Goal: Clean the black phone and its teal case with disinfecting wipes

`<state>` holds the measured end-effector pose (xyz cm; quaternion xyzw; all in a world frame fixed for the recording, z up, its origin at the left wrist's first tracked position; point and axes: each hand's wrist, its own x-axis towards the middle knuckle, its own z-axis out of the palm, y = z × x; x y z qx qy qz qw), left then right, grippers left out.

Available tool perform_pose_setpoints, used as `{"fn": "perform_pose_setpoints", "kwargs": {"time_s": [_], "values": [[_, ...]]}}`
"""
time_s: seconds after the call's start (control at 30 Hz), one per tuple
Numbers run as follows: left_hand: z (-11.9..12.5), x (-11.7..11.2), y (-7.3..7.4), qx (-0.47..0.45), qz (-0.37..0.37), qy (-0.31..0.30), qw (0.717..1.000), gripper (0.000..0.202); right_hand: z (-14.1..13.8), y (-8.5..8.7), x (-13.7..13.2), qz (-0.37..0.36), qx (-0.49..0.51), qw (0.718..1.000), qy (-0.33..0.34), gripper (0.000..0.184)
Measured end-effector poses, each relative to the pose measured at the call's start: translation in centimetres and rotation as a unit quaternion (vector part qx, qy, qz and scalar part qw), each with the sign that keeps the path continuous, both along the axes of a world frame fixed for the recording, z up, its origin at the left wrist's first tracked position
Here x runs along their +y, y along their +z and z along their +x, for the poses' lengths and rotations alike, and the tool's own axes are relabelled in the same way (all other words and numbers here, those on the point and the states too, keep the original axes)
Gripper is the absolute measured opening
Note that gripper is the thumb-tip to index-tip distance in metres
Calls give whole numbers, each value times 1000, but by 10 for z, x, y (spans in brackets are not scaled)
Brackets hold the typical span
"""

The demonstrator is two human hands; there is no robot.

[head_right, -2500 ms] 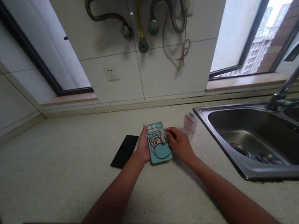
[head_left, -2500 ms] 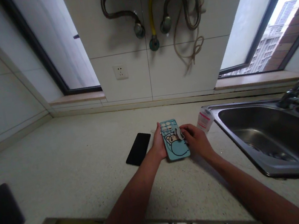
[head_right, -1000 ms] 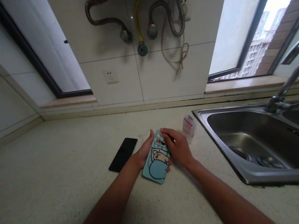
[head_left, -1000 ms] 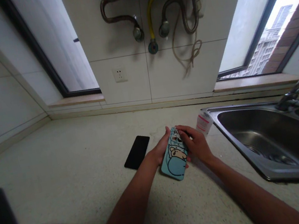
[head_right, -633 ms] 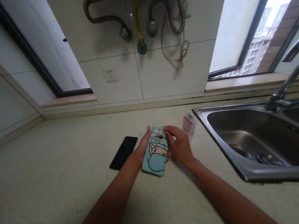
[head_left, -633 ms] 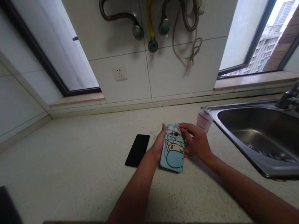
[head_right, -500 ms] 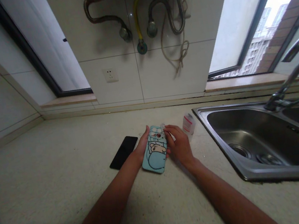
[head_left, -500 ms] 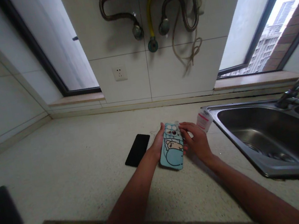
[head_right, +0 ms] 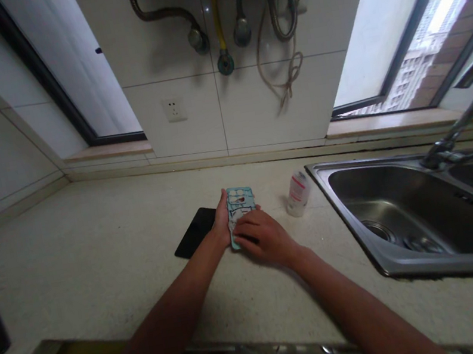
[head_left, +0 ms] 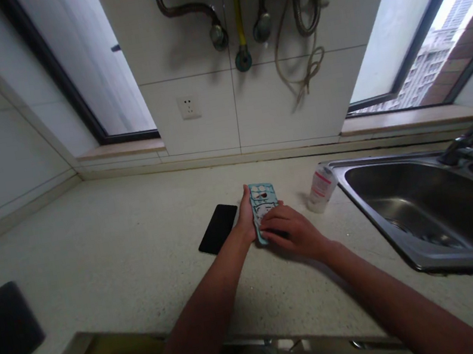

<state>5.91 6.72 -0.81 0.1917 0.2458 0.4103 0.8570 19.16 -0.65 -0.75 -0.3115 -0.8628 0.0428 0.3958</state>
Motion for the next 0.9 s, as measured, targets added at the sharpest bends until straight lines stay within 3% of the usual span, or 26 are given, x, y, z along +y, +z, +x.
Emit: {"fn": "perform_pose_setpoints", "kwargs": {"time_s": [0.1,0.23,0.4,0.63,0.77,0.9], "values": [[-1,0,1,24,6,13,1000,72,-2,0,-2,5,-32,999,33,32],[0,1,2,44,-12,48,998,63,0,-6,0,18,-48,998,22,50],[1,1,1,66,-22,62,996,52,2,-4,-2,-19,-7,1000,-14,43],[-6,-4,7,51,26,36,998,45,5,10,-6,-68,101,992,-44,37],[-3,1,5,32,62,110,991,34,8,10,-3,-114,196,971,-79,35],[-1,7,0,69,82,181,978,36,9,7,-1,-217,263,935,-95,43]]}}
